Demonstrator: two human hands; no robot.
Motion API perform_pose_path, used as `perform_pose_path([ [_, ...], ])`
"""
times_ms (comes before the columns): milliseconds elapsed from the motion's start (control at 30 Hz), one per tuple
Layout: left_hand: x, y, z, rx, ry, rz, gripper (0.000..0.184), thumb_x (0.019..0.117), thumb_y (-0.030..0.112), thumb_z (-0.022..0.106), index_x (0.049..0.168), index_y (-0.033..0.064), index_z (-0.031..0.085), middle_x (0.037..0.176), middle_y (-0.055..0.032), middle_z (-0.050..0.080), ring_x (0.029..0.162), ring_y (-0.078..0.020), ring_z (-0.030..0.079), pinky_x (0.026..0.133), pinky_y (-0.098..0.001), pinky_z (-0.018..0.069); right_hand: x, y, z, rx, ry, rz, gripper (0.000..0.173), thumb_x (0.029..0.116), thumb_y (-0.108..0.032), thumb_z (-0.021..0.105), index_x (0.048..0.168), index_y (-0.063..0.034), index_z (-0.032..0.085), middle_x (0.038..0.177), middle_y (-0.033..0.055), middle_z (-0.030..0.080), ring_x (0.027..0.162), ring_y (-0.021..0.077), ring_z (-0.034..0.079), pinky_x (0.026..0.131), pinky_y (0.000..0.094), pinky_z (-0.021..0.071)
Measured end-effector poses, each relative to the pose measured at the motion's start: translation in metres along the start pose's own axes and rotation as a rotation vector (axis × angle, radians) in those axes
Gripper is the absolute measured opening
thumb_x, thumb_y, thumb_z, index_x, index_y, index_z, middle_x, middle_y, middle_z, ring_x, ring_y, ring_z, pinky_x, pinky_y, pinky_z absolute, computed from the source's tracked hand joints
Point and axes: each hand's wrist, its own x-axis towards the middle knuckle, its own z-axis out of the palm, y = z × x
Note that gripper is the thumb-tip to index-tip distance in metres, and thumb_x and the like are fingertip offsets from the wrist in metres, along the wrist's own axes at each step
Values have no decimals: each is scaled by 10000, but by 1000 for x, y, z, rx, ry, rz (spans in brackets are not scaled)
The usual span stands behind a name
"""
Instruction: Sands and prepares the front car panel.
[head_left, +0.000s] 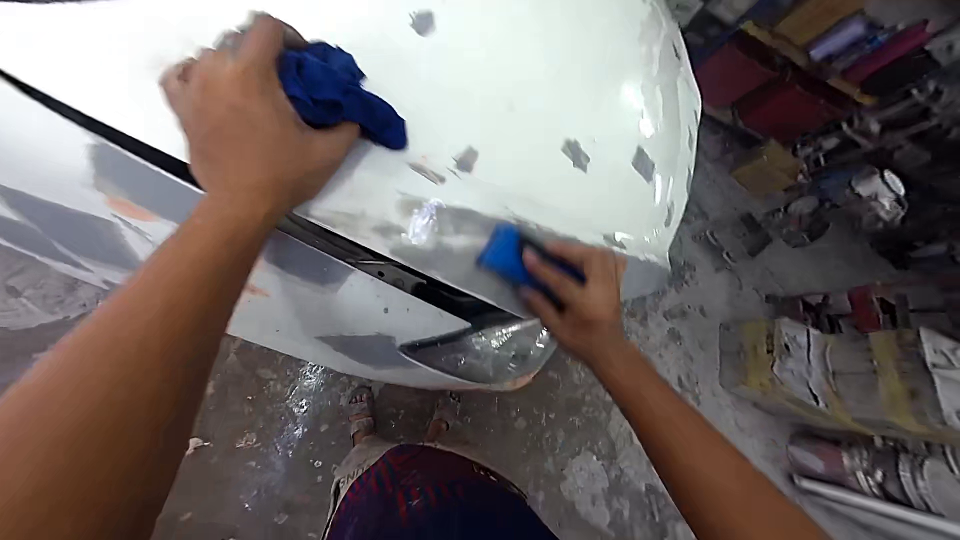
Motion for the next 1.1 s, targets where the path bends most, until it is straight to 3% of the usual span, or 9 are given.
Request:
perform_pose_path([
  [100,-3,3,-1,-4,-18,15,774,793,656,644,1359,137,552,1233,-234,653,1176,-465,604,980,-731,381,19,-2,-1,20,62,237,418,989,-384,644,1368,-211,677,1267,156,631,1103,318,581,914,552,427],
  [233,2,11,-2,-9,3,33,768,780,633,660,1328,106,556,1207,-262,645,1137,-506,601,922,-765,383,-58,-21,-11,-41,21,124,404,1009,-456,590,1403,-370,600,1417,29,572,1222,216,542,1021,492,367],
  [300,4,7,0,-19,1,49,769,791,612,656,1331,76,541,1219,-292,630,1136,-522,599,892,-759,403,-61,10,-11,-77,93,152,374,1002,-464,593,1356,-353,645,1332,48,620,1155,229,574,999,504,374],
  [467,-2,-9,22,-229,-84,117,756,939,491,662,1493,35,425,1420,-210,552,1351,-262,523,1158,-451,395,-33,34,-15,-53,260,627,411,980,-387,654,1357,-228,690,1294,95,639,1149,264,587,949,531,443],
  [633,2,-11,20,-130,-66,51,747,921,507,682,1457,37,457,1377,-213,576,1296,-304,561,1108,-506,431,-99,12,-16,-18,197,342,382,990,-457,625,1363,-375,646,1361,48,630,1160,220,592,1019,519,384],
  [767,-1,-19,27,-197,-126,66,610,981,436,639,1382,-12,539,1355,-210,598,1302,-250,563,1133,-450,421,-79,57,-19,-27,393,706,401,961,-403,679,1310,-209,721,1228,124,656,1101,283,592,930,533,443],
  [833,3,-16,28,-194,-139,59,585,984,427,627,1371,-4,551,1354,-200,601,1300,-237,563,1130,-450,424,-63,20,-20,8,340,770,423,971,-380,657,1358,-209,681,1307,121,614,1170,287,574,950,538,475],
  [967,1,-12,26,-103,-171,29,522,1012,367,572,1324,-52,574,1328,-263,599,1297,-300,559,1110,-503,424,-69,-50,-6,99,152,421,343,987,-424,652,1319,-346,684,1298,51,655,1140,223,617,970,473,479],
  [1100,0,-6,25,-55,-226,-60,482,1044,304,519,1324,-86,561,1340,-301,575,1315,-358,526,1110,-554,392,-71,29,-18,15,278,583,380,947,-408,692,1301,-272,721,1243,99,677,1093,264,628,902,493,488],
])
